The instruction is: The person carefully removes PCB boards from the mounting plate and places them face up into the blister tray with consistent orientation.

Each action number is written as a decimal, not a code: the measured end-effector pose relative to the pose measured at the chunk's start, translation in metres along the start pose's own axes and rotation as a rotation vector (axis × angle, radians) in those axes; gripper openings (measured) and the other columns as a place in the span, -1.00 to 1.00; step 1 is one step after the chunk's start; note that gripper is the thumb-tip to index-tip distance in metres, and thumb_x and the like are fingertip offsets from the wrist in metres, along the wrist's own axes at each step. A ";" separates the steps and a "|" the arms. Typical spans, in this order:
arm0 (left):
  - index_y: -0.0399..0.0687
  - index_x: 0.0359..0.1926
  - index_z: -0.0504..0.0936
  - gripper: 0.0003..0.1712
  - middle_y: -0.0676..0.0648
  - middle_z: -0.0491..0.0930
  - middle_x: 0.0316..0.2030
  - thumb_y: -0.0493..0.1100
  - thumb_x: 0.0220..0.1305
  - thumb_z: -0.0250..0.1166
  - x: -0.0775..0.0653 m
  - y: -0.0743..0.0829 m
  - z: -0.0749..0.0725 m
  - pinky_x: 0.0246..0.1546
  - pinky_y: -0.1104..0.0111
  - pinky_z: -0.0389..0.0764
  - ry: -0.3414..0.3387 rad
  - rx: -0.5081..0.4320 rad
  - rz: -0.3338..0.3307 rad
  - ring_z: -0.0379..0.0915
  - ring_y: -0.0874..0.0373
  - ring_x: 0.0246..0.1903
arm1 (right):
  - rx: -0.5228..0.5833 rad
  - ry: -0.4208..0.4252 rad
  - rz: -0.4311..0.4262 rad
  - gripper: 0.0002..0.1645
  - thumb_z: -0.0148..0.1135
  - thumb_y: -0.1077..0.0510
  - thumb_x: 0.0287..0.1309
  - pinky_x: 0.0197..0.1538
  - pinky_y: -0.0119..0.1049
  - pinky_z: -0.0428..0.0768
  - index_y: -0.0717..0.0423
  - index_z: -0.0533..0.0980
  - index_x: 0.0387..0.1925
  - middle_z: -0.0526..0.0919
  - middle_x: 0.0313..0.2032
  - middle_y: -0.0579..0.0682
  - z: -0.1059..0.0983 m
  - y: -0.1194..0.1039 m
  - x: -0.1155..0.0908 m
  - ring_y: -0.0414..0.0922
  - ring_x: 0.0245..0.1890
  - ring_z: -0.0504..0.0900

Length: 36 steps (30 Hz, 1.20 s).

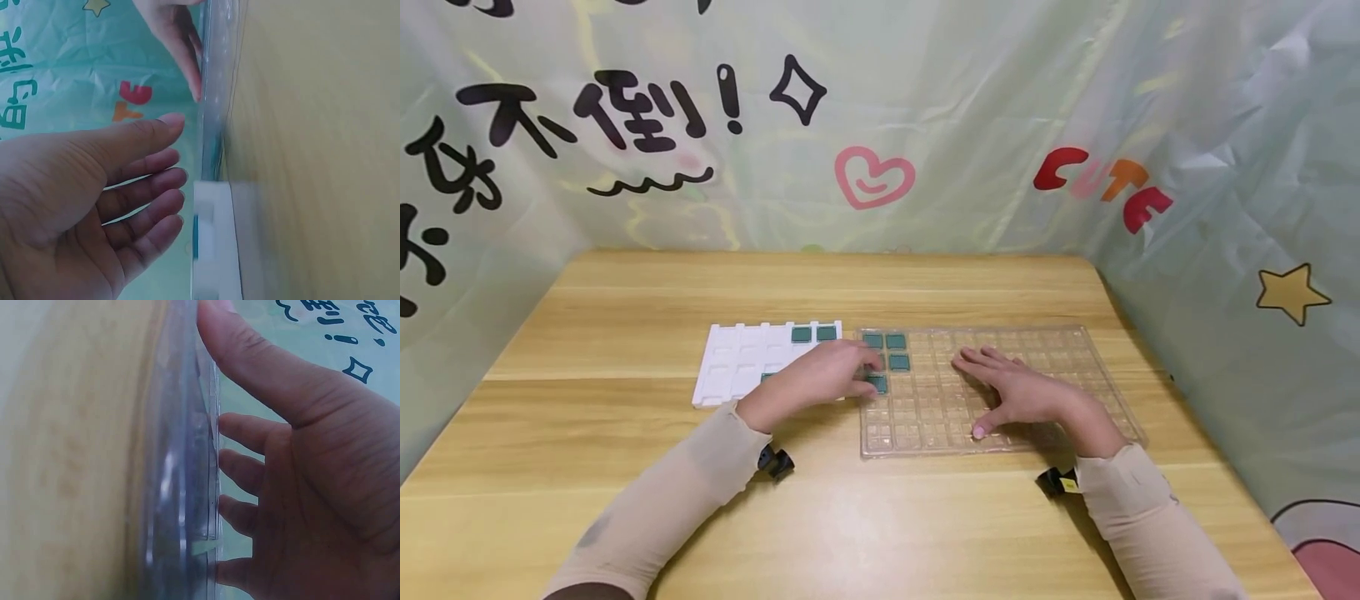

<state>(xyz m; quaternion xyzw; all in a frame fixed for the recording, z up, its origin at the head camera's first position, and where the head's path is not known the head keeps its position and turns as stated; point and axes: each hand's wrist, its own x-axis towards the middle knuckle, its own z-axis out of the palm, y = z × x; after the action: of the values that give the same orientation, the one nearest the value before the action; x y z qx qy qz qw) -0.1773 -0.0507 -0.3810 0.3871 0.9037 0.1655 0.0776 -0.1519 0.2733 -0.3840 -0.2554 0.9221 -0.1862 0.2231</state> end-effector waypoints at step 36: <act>-0.13 0.18 0.55 -0.43 -0.12 0.51 0.12 0.01 0.21 0.41 -0.070 -0.042 -0.024 0.28 -0.01 0.28 0.128 0.001 -0.020 0.39 -0.10 0.16 | -0.019 0.010 -0.005 0.38 0.44 -0.41 -0.20 0.31 0.43 -0.21 0.02 0.01 0.54 -0.15 0.52 0.13 0.001 0.000 -0.001 0.25 0.48 -0.28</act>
<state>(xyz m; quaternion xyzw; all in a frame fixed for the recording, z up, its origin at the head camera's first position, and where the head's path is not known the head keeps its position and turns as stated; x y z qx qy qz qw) -0.1640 -0.1342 -0.3724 0.3668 0.9107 0.1886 0.0212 -0.1508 0.2739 -0.3845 -0.2590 0.9243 -0.1793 0.2155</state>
